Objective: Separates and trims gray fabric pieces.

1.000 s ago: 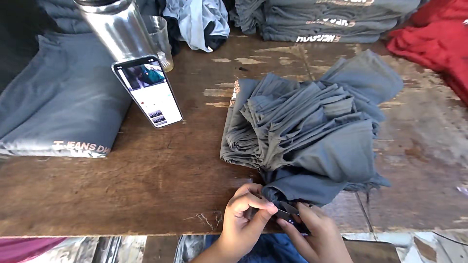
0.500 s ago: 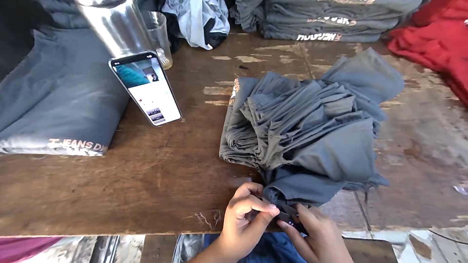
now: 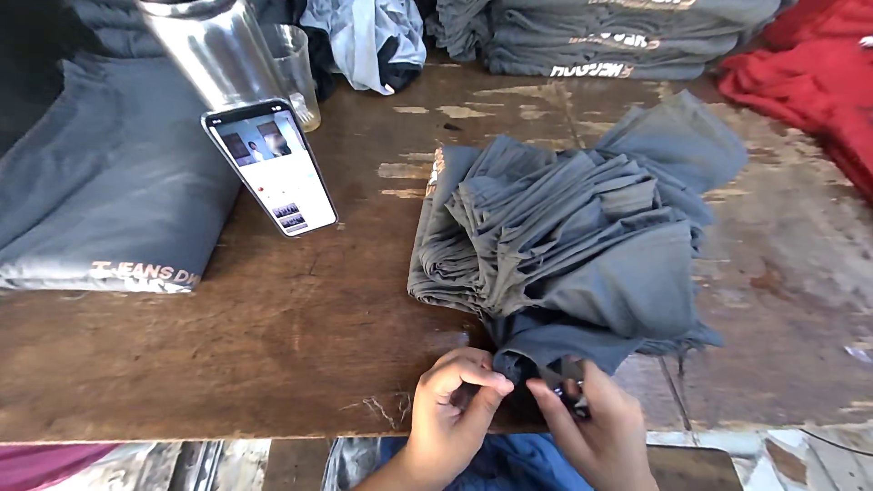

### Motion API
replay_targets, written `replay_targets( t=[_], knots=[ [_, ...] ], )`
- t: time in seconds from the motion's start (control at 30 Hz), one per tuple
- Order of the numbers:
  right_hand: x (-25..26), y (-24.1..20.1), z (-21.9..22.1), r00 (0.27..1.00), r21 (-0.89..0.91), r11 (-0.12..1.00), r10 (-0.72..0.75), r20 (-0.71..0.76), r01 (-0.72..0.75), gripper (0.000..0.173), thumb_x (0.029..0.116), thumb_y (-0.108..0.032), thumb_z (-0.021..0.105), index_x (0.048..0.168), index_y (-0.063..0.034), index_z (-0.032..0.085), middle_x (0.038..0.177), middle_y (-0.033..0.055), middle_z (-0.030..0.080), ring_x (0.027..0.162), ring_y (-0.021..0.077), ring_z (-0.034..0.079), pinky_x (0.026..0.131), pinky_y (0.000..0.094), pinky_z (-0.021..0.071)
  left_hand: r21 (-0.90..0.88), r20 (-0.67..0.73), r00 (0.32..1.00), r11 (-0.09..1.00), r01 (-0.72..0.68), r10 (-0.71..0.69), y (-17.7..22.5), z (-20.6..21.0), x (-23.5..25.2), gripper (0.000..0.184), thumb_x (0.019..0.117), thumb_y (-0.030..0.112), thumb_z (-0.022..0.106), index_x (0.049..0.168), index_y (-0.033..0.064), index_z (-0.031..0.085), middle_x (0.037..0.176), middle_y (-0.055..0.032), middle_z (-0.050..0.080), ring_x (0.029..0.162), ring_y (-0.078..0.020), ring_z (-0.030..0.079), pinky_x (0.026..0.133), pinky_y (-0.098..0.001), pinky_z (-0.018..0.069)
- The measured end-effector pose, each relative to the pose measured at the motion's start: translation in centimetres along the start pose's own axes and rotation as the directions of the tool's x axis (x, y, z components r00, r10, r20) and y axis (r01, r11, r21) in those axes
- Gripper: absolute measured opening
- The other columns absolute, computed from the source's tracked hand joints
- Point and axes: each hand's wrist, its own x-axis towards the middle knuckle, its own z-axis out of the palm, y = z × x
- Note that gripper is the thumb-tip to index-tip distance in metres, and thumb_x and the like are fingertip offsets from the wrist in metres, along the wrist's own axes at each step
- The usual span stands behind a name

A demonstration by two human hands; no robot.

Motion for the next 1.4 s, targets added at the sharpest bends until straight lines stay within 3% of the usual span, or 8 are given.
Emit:
replay_targets(
  t=[0.23,0.4,0.47,0.6,0.73,0.83,1.0,1.4],
  knots=[
    [2.2,2.9,0.6,0.992,-0.133,0.99,-0.07,-0.105,0.055,0.023,0.0852,-0.019,0.066,0.089,0.0015,0.057,0.09,0.0173,0.059,0.088,0.0179,0.058,0.08,0.0216,0.0465,0.22,0.119,0.987,0.967,-0.129,0.105,1.3,-1.6,0.5,0.004,0.0915,-0.001,0.07,0.094,0.0016,0.068,0.096,-0.0045,0.072,0.096,-0.0064,0.069,0.086,-0.0199,0.0582],
    [0.2,2.8,-3.2,0.997,0.422,0.903,-0.076,-0.031,0.082,0.019,0.0915,-0.022,0.072,0.098,-0.0223,0.054,0.117,-0.0103,0.066,0.105,0.0016,0.065,0.088,0.0185,0.055,0.455,0.312,0.944,0.855,-0.25,0.109,2.5,-3.3,1.5,0.005,0.0903,-0.001,0.069,0.087,0.0011,0.072,0.094,-0.0062,0.075,0.095,-0.0108,0.069,0.089,-0.0206,0.0549],
    [-0.8,2.6,-4.8,0.991,0.438,0.898,-0.082,0.106,0.028,0.016,0.0947,-0.02,0.067,0.096,-0.0191,0.052,0.107,-0.0075,0.072,0.1,0.003,0.069,0.085,0.0196,0.0572,0.476,0.404,0.914,0.845,-0.242,0.034,2.7,-3.8,1.8,0.007,0.0916,0.0,0.068,0.087,0.0015,0.074,0.094,-0.0065,0.075,0.094,-0.0114,0.068,0.089,-0.0201,0.0534],
    [-1.7,1.7,-5.5,0.91,0.111,0.989,0.039,0.413,-0.093,0.019,0.0897,-0.009,0.057,0.101,0.004,0.064,0.091,0.0186,0.069,0.081,0.0205,0.065,0.076,0.0306,0.0533,0.488,0.49,0.863,0.859,-0.153,-0.124,2.4,-3.4,1.9,0.011,0.0915,-0.002,0.064,0.089,0.0013,0.074,0.089,-0.0077,0.074,0.089,-0.0131,0.069,0.087,-0.0217,0.0541],
    [-2.0,1.4,-4.0,0.894,-0.045,0.999,0.046,0.446,-0.029,0.053,0.1014,-0.053,0.054,0.09,-0.0014,0.06,0.089,0.0169,0.061,0.079,0.0267,0.061,0.071,0.0403,0.0528,0.572,0.342,0.933,0.813,-0.108,-0.117,1.8,-2.2,1.3,0.011,0.0904,-0.001,0.062,0.088,0.0033,0.073,0.091,-0.0064,0.075,0.092,-0.0113,0.07,0.088,-0.0208,0.0548],
    [-1.4,0.0,-3.7,0.894,-0.125,0.992,0.077,0.442,-0.023,0.064,0.1055,-0.054,0.043,0.087,0.0033,0.064,0.092,0.0252,0.067,0.081,0.0391,0.067,0.074,0.0523,0.0548,0.54,0.311,0.947,0.835,-0.11,-0.077,1.8,-1.5,1.0,0.009,0.0918,-0.002,0.06,0.091,0.0019,0.068,0.098,-0.0085,0.073,0.095,-0.0109,0.069,0.089,-0.0196,0.0549],
    [-1.6,0.4,-3.2,0.899,-0.198,0.978,0.032,0.436,0.062,0.066,0.1064,-0.059,0.032,0.082,-0.0042,0.06,0.09,0.0181,0.064,0.083,0.0338,0.064,0.072,0.0459,0.0521,0.467,0.395,0.919,0.857,-0.218,0.019,2.0,-1.6,1.1,0.007,0.0943,-0.002,0.059,0.091,0.0032,0.062,0.099,-0.0091,0.071,0.1,-0.0129,0.068,0.093,-0.0213,0.0539],
    [-1.3,0.2,-3.2,0.884,-0.197,0.979,0.044,0.465,0.055,0.059,0.1066,-0.049,0.04,0.079,-0.004,0.065,0.086,0.0172,0.068,0.083,0.0357,0.067,0.07,0.0475,0.0525,0.351,0.473,0.881,0.911,-0.217,0.028,2.2,-2.7,1.8,0.008,0.0929,-0.002,0.063,0.091,0.0009,0.07,0.092,-0.0085,0.074,0.092,-0.0133,0.068,0.088,-0.0217,0.0535]
  ],
)
